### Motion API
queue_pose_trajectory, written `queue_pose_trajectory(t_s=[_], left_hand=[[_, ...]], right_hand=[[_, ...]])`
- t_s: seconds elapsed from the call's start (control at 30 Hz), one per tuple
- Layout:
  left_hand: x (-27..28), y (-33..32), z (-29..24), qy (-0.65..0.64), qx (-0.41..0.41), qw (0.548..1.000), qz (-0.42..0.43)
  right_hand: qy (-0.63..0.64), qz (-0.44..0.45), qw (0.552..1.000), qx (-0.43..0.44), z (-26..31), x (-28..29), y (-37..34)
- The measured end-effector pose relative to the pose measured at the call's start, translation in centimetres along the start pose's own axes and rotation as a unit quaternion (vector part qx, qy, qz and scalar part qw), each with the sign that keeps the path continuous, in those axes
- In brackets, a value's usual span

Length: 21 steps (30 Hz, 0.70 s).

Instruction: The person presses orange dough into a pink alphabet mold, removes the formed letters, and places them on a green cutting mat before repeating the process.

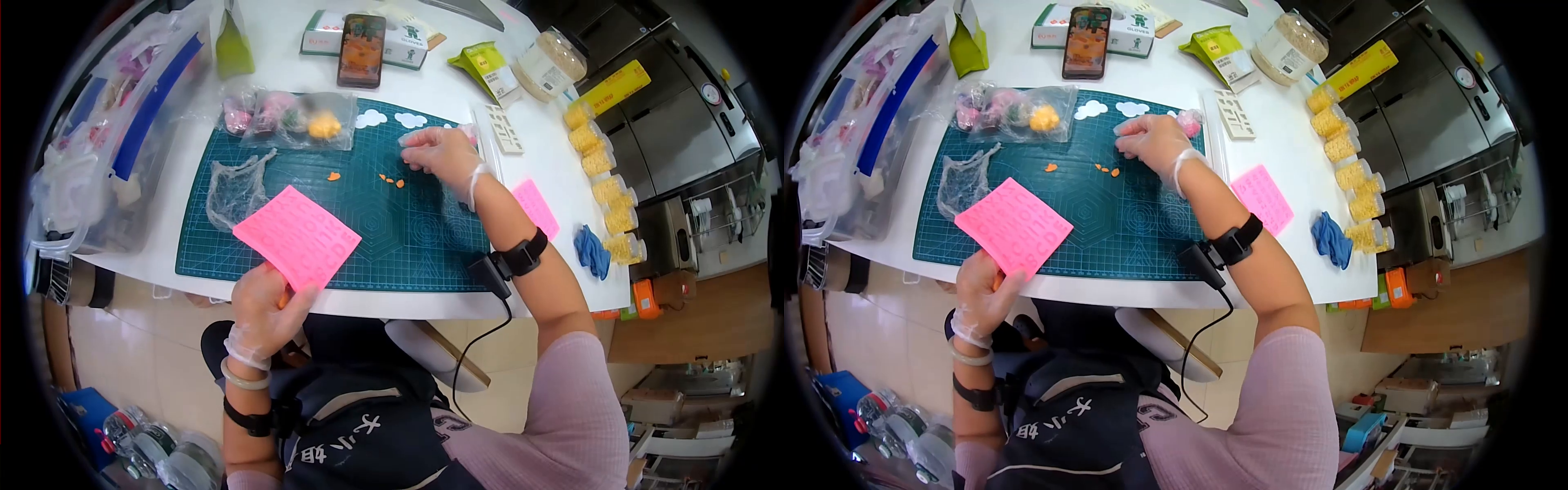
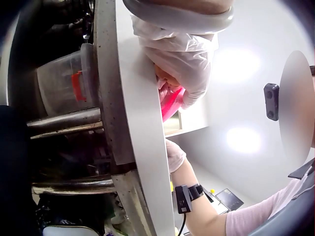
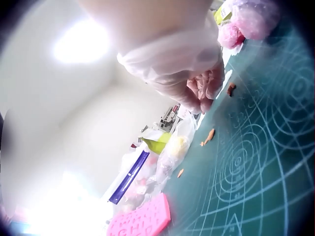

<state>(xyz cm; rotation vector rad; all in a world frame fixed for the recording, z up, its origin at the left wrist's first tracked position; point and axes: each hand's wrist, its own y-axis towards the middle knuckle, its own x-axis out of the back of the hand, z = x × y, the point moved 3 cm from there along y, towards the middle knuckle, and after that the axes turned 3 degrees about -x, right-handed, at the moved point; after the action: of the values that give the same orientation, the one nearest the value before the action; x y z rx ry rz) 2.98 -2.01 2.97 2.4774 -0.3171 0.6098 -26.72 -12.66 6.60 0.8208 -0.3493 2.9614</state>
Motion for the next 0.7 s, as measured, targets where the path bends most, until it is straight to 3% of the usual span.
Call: queue_pose_trajectory(t_s=[0.13,0.27,0.33,0.37,0.4,0.47,0.5,0.7], left_hand=[[0.3,0.3,-0.5,0.008,0.004,1.000,0.016],[0.2,0.1,-0.2,0.017,0.005,1.000,0.023],[0.2,0.2,-0.2,0.008,0.010,1.000,0.016],[0.2,0.2,-0.2,0.007,0.011,1.000,0.015],[0.2,0.2,-0.2,0.005,0.015,1.000,0.023],[0.3,0.3,0.0,0.004,0.015,1.000,0.028],[0.2,0.1,0.1,0.013,0.006,1.000,0.026],[0.2,0.1,-0.1,0.016,0.009,1.000,0.022]], right_hand=[[-0.008,-0.016,0.999,-0.027,0.1,1.1,0.8],[-0.104,-0.029,0.993,-0.039,-1.2,3.2,1.3],[-0.194,-0.016,0.977,-0.086,-1.4,4.1,0.9],[-0.262,-0.022,0.964,-0.031,-1.7,4.4,0.7],[-0.263,-0.022,0.964,-0.030,-1.6,3.9,-0.1],[-0.334,-0.110,0.934,0.055,0.0,2.6,-2.1],[-0.328,-0.072,0.942,-0.002,0.6,2.0,-2.6],[-0.318,-0.064,0.945,0.043,-0.4,0.4,-3.3]])
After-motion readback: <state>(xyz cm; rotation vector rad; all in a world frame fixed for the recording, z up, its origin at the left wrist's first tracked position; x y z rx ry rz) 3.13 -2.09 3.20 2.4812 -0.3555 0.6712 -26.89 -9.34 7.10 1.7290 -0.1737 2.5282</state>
